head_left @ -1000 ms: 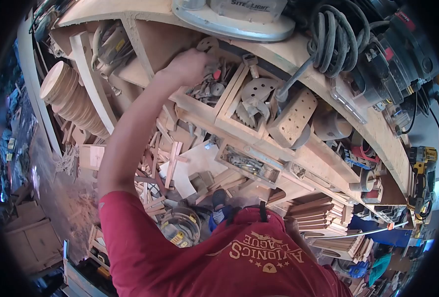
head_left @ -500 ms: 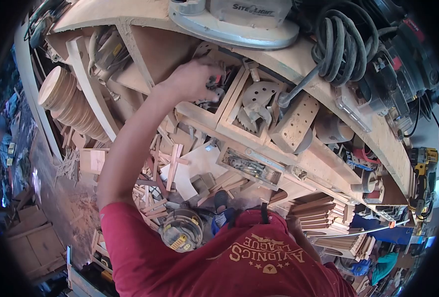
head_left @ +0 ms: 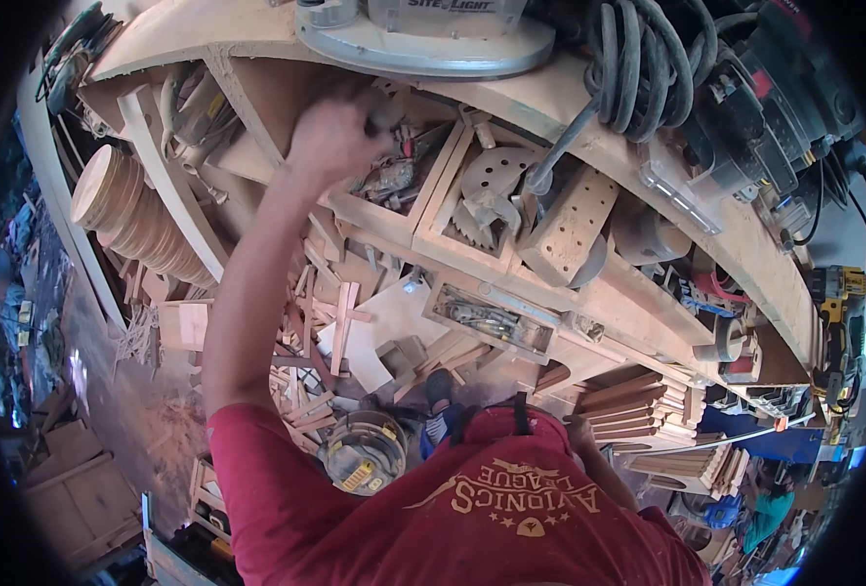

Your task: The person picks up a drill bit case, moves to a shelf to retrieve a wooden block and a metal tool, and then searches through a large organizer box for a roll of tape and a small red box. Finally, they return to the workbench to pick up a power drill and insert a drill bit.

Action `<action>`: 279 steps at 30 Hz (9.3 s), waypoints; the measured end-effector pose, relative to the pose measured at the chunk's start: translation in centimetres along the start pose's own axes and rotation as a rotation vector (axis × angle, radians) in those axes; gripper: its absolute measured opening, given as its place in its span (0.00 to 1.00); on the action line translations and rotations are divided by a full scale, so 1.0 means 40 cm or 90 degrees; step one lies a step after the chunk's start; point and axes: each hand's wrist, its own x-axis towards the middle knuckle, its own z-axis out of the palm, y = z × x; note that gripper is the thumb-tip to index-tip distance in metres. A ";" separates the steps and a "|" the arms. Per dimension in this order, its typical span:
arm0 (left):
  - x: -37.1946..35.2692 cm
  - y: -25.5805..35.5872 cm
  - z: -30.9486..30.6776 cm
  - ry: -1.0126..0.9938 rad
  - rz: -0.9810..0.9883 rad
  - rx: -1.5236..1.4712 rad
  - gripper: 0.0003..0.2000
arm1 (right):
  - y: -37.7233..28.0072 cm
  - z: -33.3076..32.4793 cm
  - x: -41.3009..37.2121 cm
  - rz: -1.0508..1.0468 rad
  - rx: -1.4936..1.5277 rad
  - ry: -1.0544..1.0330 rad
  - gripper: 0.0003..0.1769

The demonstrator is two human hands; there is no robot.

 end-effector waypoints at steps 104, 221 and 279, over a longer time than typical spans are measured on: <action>-0.433 0.524 0.109 0.371 -0.143 -0.483 0.13 | -0.164 -0.290 -0.056 0.060 0.404 0.523 0.12; -0.898 0.853 0.098 -0.152 -0.461 -0.187 0.52 | -0.411 -0.975 0.168 -0.213 0.069 0.310 0.36; 0.160 0.661 0.112 -0.143 0.241 0.055 0.40 | -0.165 -0.587 -0.102 -0.125 0.213 0.837 0.34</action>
